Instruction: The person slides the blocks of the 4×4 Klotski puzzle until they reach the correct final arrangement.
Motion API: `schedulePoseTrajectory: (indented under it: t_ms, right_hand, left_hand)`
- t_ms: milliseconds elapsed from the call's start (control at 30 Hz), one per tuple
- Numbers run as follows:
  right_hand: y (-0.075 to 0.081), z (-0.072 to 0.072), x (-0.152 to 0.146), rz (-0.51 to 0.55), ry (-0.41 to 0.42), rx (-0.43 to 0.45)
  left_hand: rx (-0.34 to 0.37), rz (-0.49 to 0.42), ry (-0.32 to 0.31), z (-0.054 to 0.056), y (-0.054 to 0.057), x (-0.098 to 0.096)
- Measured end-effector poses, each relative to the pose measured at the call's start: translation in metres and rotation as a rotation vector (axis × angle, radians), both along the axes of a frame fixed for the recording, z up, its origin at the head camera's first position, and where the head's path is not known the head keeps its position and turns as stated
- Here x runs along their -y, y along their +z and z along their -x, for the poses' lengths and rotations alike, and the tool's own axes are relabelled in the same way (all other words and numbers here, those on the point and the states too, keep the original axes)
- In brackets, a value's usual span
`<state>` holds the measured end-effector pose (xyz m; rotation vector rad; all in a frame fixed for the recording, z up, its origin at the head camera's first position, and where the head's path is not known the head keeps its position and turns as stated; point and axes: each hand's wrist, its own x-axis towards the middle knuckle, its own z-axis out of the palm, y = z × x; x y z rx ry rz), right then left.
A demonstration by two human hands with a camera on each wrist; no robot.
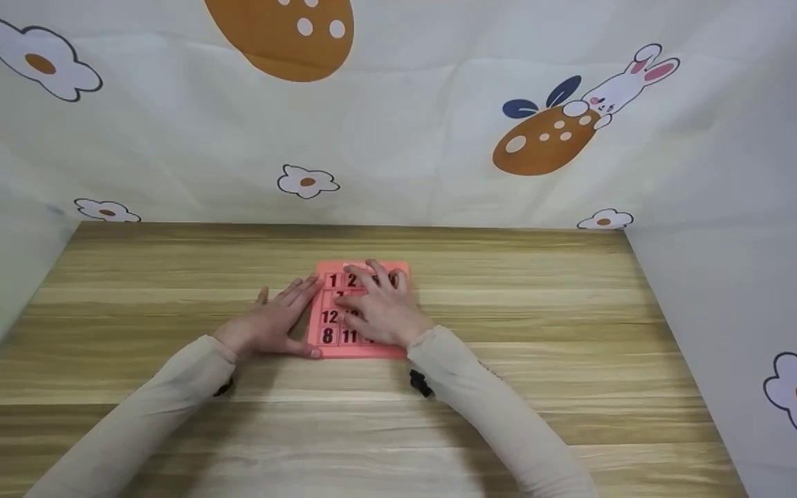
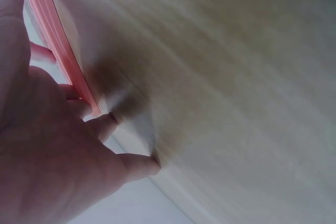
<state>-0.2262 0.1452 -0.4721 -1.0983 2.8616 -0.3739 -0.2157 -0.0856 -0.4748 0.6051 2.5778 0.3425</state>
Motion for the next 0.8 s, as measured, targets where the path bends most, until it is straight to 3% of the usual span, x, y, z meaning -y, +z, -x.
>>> schedulePoseTrajectory:
  t_ms: [133, 300, 433, 667, 800]
  right_hand:
    - [0.005, 0.004, -0.004, 0.037, -0.043, -0.083]
    - [0.003, 0.011, 0.003, -0.009, -0.019, 0.007]
    - [0.000, 0.016, 0.011, -0.042, -0.010, 0.017]
    - [0.000, 0.000, 0.004, -0.022, 0.092, 0.036]
    - [0.000, -0.001, -0.001, 0.006, 0.016, -0.036]
  left_hand:
    - [0.008, -0.014, 0.005, 0.000, -0.001, -0.002]
    - [-0.005, -0.004, -0.005, 0.001, -0.002, -0.003]
    - [-0.014, 0.002, -0.006, 0.001, -0.003, -0.003]
    - [-0.003, -0.010, -0.007, -0.001, -0.002, -0.002]
    - [0.000, -0.015, 0.007, -0.001, -0.001, -0.001]
